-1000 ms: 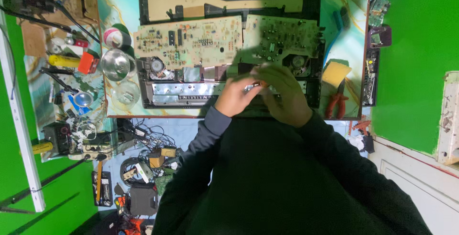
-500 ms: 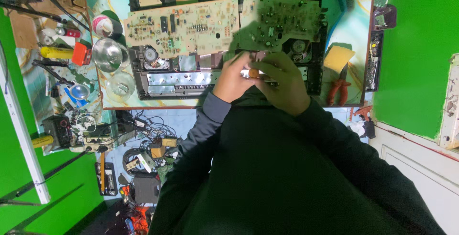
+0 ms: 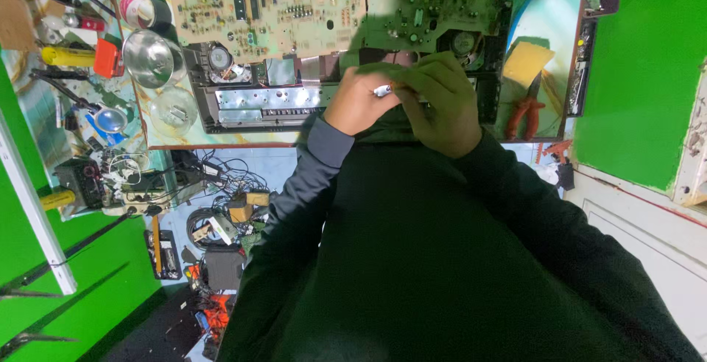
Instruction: The person uses a screwdriver to remove screws from a metal bracket on an electronic device. They place the screws into a small metal bowl and then reinsert them into the bracket, tightening them with the screwdriver.
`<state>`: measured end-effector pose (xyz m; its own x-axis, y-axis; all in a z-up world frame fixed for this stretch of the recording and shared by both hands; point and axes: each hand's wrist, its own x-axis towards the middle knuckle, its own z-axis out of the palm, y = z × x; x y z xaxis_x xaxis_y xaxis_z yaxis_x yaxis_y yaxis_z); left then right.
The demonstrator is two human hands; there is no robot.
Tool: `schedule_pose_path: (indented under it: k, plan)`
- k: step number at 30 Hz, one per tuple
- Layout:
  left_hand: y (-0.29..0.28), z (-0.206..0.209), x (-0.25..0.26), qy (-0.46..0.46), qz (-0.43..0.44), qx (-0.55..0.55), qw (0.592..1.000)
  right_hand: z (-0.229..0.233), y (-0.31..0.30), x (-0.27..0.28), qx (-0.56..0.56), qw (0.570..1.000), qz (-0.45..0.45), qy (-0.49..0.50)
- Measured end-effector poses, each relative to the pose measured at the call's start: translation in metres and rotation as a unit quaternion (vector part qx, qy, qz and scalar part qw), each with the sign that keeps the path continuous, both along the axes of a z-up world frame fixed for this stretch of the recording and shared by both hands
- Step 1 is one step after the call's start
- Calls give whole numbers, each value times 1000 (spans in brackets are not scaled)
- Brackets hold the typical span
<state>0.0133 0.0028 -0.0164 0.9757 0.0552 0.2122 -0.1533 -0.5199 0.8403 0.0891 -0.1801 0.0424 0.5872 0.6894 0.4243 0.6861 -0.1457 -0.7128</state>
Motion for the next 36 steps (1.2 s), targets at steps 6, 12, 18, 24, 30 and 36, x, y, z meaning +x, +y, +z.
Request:
schedule_pose_path:
  k: [6,12,18,24,30,36]
  plan:
    - [0,12,-5,89,-4,-47,995,2,-3,8,-13,1000,7,-20]
    - [-2,9,-7,-1,-6,-29,1000,13,2,12,16,998,58,-35]
    - [-1,7,-10,27,32,33,999,22,4,21,-21,993,97,-65]
    - [-3,22,-12,97,21,-83,992,30,7,14,-27,996,81,36]
    - [3,8,-4,-10,21,-66,998,-1,-5,18,4,954,58,293]
    - [-10,0,2,-27,-1,-81,996,-132,-12,20,-136,977,103,125]
